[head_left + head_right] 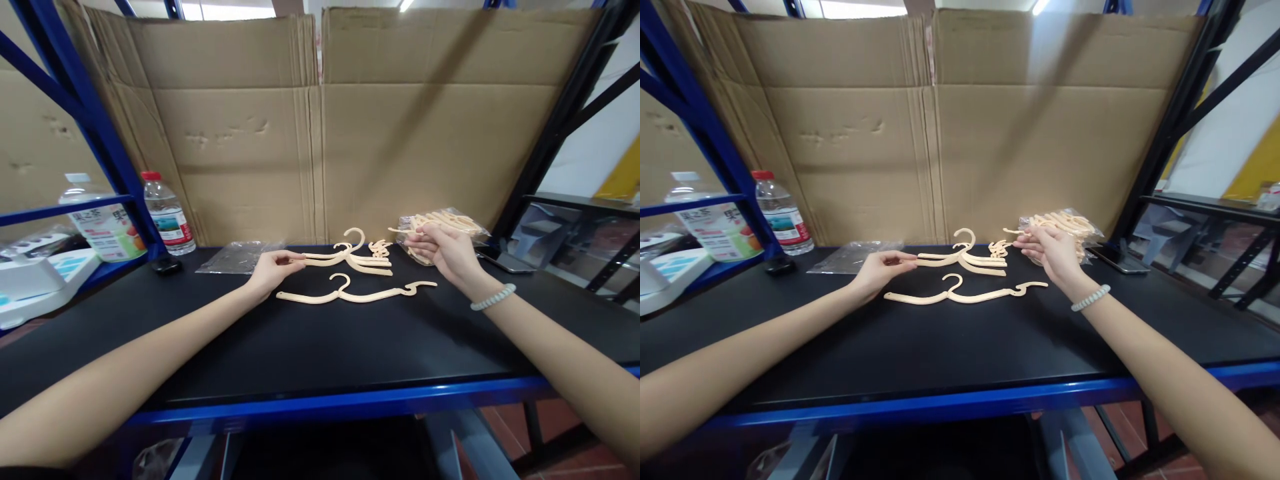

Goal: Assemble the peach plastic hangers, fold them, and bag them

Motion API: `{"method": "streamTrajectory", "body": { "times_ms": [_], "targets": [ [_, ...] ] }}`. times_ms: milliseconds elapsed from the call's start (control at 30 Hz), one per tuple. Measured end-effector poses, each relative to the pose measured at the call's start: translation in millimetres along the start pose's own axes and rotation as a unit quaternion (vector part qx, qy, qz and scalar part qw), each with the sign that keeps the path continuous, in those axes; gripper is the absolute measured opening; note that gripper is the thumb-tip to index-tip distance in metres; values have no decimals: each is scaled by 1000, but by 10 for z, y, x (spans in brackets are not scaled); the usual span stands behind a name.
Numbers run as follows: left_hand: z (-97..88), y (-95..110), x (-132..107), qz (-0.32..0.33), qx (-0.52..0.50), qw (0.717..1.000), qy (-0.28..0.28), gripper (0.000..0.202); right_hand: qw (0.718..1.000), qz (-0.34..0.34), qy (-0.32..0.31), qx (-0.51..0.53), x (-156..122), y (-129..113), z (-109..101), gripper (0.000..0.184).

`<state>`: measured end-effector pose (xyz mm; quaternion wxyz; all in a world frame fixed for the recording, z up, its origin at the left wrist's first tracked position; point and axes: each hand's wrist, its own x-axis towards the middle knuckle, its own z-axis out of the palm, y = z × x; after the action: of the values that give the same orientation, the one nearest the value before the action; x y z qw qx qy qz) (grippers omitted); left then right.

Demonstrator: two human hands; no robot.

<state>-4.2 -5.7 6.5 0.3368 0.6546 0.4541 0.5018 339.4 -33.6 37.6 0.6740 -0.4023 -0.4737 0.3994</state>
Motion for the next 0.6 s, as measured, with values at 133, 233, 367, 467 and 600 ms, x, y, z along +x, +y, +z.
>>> {"method": "streamTrajectory", "body": {
  "times_ms": [133,233,367,467,600],
  "targets": [
    [-4,125,-92,-76,-142,987,8,26,996,79,-36,14,-84,17,69,8],
    [15,205,-162,-111,-196,974,-1,27,988,136,-64,39,-108,64,108,8],
    [39,223,-240,-113,-205,972,-14,26,983,172,-63,29,-121,67,118,9],
    [34,174,-273,-113,-202,973,-11,25,984,159,-84,-3,-121,29,75,5],
    [22,124,-271,-99,-203,974,13,25,979,133,-142,-52,-78,28,-24,11]
  ]
}}
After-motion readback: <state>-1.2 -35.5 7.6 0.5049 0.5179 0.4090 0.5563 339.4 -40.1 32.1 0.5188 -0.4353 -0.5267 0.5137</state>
